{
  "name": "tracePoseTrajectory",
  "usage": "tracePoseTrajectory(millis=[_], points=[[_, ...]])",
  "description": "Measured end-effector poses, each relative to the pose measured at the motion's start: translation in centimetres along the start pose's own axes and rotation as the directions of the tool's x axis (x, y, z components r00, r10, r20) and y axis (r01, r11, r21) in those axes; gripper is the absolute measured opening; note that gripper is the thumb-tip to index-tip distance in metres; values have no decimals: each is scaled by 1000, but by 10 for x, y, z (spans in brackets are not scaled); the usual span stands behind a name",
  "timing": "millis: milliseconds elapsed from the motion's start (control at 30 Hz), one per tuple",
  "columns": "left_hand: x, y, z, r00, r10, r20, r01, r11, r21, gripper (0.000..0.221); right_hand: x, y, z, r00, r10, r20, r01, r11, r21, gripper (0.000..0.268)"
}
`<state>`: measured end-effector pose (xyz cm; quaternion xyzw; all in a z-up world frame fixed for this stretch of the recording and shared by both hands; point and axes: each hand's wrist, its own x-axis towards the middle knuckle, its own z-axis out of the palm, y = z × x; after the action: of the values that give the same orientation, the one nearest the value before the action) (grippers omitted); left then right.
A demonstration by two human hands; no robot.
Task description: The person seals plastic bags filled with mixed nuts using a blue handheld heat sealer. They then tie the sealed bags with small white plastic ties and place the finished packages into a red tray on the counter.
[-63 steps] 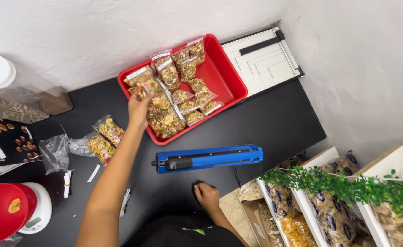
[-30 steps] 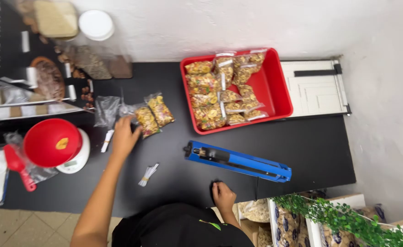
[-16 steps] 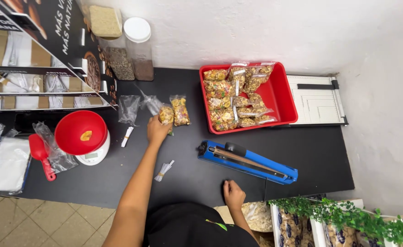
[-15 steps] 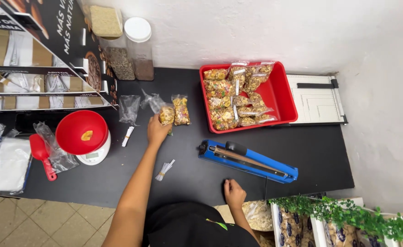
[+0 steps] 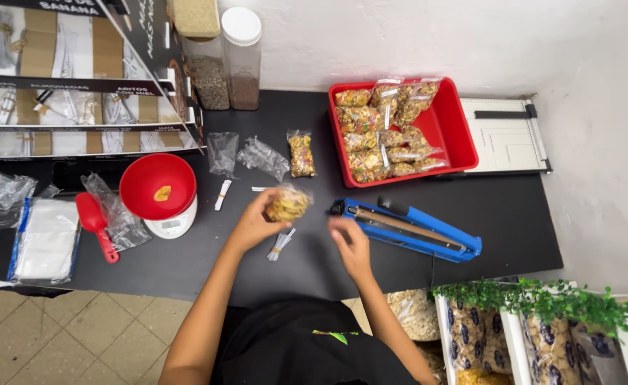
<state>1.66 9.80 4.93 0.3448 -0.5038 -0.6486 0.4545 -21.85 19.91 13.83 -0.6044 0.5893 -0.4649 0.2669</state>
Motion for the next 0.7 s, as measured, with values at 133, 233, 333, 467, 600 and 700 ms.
tracePoseTrajectory(millis=[133,233,333,467,600,700], points=[[-19,59,4,994,10,111,-27,988,150,90,57,-56,32,989,-87,117,73,991,114,59],[-29,58,-8,998,68,3,-68,993,92,88,83,-72,52,965,-189,184,179,981,69,32],[-44,68,-21,994,80,-81,-74,995,75,89,91,-89,62,938,-305,165,315,949,-37,12],[-56,67,-39,985,124,-121,-102,979,175,87,91,-102,80,895,-394,208,408,913,-25,5],[-67,54,-65,986,80,-148,-47,976,213,88,93,-75,105,876,-444,188,471,870,-143,8],[-80,41,-78,987,49,-154,-12,972,233,80,87,-66,112,868,-445,221,483,860,-166,6]])
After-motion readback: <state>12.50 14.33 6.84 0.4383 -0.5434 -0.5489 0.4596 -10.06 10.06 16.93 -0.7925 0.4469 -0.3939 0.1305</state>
